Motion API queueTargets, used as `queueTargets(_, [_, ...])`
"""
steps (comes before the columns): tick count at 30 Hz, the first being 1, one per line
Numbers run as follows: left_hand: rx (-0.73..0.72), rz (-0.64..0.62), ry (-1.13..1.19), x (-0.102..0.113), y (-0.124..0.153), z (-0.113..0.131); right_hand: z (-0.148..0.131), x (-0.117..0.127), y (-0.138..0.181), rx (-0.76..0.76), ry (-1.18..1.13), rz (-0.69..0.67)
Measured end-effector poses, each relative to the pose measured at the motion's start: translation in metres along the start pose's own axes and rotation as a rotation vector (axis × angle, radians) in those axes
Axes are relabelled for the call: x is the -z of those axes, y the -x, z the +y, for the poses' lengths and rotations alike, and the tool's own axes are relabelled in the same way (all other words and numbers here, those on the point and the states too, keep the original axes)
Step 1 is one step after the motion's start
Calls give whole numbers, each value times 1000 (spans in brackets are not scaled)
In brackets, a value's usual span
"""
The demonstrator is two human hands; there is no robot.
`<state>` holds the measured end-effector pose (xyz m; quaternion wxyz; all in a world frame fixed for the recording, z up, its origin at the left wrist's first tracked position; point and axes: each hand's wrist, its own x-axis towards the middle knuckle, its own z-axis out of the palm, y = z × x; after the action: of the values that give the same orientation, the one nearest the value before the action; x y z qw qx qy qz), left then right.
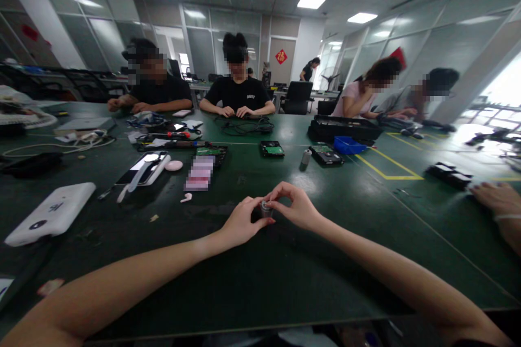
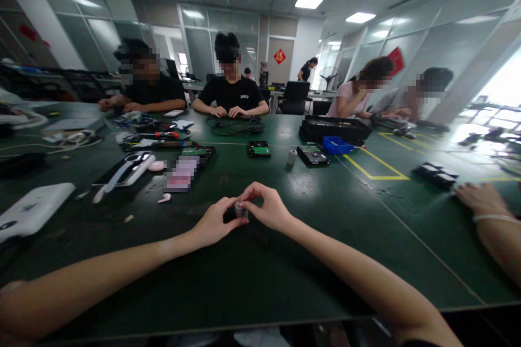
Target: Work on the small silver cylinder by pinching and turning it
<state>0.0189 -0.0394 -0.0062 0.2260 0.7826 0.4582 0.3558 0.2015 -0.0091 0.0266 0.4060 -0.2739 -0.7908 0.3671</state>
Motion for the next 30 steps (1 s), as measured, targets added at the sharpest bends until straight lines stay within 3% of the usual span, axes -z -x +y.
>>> queueTargets(9, [9,8,17,-1,0,-2,-4,2,0,-22,17,-10])
queueTargets(15, [-10,-8,26,1,0,1,-2,10,-2,-115,57,210])
queueTargets(20, [17,-2,25,-1,0,-1,-1,2,0,20,99,52])
queueTargets(24, [32,1,21,-1,-1,-2,-1,-5,-4,-1,38,82])
queueTargets(27, [19,-6,21,0,-1,1,6,12,-11,-2,-75,179])
queueTargets(30, [5,-28,31,2,-1,3,30,48,-11,-38,-53,282])
